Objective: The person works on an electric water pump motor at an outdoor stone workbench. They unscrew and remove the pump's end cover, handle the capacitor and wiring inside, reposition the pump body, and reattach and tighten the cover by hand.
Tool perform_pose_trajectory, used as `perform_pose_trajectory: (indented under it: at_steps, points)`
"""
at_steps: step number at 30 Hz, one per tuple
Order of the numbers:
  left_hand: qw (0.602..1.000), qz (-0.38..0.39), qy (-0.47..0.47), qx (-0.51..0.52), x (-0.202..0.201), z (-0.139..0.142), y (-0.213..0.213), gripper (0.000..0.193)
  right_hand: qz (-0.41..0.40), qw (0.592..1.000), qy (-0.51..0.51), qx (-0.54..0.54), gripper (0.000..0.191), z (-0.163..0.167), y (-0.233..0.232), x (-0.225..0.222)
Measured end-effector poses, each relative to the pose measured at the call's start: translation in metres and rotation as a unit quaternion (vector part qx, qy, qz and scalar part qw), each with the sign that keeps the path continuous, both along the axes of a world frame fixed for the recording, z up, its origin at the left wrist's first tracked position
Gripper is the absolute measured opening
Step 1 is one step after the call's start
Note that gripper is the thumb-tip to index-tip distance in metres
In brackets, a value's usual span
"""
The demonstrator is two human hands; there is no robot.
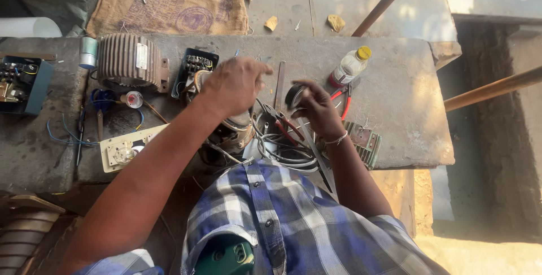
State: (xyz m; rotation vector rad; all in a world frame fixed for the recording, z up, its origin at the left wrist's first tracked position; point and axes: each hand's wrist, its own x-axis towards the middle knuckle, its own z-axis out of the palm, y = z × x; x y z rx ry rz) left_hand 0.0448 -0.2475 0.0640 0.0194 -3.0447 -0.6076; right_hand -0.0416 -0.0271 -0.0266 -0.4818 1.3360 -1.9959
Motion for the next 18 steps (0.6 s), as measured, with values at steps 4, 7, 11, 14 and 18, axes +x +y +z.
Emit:
perform_pose_trajectory:
  at_steps: [4, 7, 11, 14, 18]
  points:
    - [0.994, -0.034, 0.004, 0.108, 0.010, 0.009, 0.040, 0.030, 0.090, 0.990, 0.086, -0.061, 0.036, -0.003, 0.017, 0.003]
    - [0.991, -0.027, 0.019, 0.129, 0.016, 0.018, 0.055, 0.031, 0.130, 0.981, 0.124, -0.073, 0.032, -0.008, 0.022, -0.005]
    - [0.996, -0.011, 0.037, 0.077, 0.012, 0.026, 0.052, 0.018, 0.187, 0.974, 0.081, -0.097, 0.045, -0.002, 0.015, -0.022]
    - [0.991, -0.022, 0.127, -0.043, 0.012, 0.027, 0.053, 0.013, 0.210, 0.963, 0.097, -0.136, 0.061, 0.011, 0.011, -0.025]
    - [0.995, -0.003, 0.091, 0.047, 0.010, 0.026, 0.045, 0.016, 0.236, 0.960, 0.103, -0.112, 0.068, 0.022, 0.004, -0.024]
